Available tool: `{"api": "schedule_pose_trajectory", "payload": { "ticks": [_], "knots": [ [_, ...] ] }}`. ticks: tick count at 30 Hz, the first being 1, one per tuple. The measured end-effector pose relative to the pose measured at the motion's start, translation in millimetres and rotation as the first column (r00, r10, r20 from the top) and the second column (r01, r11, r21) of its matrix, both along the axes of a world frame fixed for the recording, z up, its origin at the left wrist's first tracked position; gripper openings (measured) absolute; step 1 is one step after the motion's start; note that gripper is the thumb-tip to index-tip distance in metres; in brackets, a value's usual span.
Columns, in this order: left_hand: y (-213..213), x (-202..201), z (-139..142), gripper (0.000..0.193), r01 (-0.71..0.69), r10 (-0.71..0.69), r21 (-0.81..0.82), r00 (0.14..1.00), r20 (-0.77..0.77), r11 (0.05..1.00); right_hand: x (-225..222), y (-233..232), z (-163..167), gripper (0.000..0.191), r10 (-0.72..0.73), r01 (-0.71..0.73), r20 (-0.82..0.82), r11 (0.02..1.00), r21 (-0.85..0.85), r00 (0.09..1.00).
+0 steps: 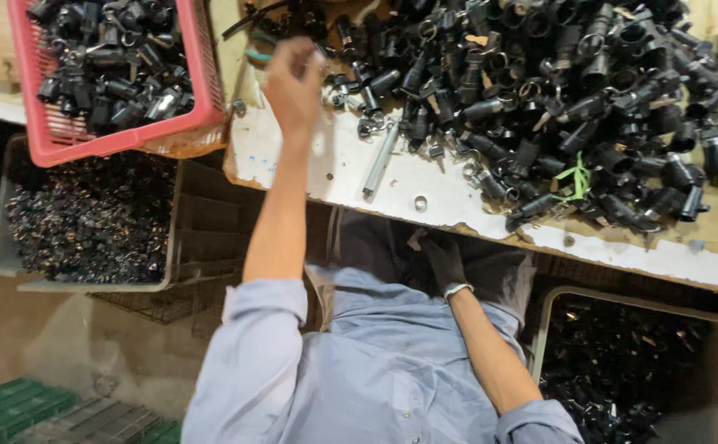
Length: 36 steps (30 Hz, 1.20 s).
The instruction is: The person sits at a workbench covered with a large pile of small black plastic fittings and repeatedly picks up individual parts, presses or checks them with a small metal rod tool, and tosses them into a collection bin beside the bench. A gloved hand holds each part while the other hand works on it, one part at a time.
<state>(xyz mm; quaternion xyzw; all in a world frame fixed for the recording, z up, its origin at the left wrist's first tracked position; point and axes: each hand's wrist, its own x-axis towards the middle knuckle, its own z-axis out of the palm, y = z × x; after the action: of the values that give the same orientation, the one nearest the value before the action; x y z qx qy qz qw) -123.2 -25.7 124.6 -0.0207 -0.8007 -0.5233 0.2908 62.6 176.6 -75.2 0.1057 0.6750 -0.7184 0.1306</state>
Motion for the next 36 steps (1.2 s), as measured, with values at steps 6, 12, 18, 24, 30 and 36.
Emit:
{"api": "schedule_pose_trajectory", "payload": {
  "ticks": [6, 12, 18, 24, 30, 36],
  "knots": [
    [-6.0, -10.7, -9.5, 0.049, 0.038, -0.036, 0.021, 0.996, -0.077, 0.999, 0.7, 7.2, -8.9, 0.019, -0.038, 0.038, 0.001, 0.996, 0.076, 0.999],
    [-2.4, 64.4, -88.4, 0.026, -0.087, 0.089, -0.017, 0.981, 0.175, 0.996, -5.1, 21.6, -24.4, 0.015, 0.039, 0.045, -0.256, 0.948, 0.315, 0.966],
    [-6.8, 72.2, -130.3, 0.015, -0.17, 0.181, -0.095, 0.976, 0.124, 0.981, -15.8, 11.7, -37.7, 0.029, 0.611, -0.062, -0.021, 0.114, 0.991, 0.791],
    [-12.0, 74.0, -133.4, 0.015, -0.13, 0.149, -0.204, 0.986, 0.077, 0.97, -13.0, 1.9, -27.4, 0.038, -0.023, 0.112, -0.262, 0.937, 0.331, 0.965],
    [-13.0, 73.5, -130.6, 0.016, -0.102, 0.118, -0.123, 0.985, 0.128, 0.987, 3.7, 8.7, -21.7, 0.038, -0.067, 0.05, 0.025, 0.91, 0.412, 0.997],
    [-22.0, 74.0, -132.6, 0.015, -0.102, 0.119, -0.137, 0.985, 0.121, 0.985, 16.8, 26.3, 65.6, 0.037, 0.569, -0.457, -0.07, 0.722, 0.519, 0.819]
  ]
}}
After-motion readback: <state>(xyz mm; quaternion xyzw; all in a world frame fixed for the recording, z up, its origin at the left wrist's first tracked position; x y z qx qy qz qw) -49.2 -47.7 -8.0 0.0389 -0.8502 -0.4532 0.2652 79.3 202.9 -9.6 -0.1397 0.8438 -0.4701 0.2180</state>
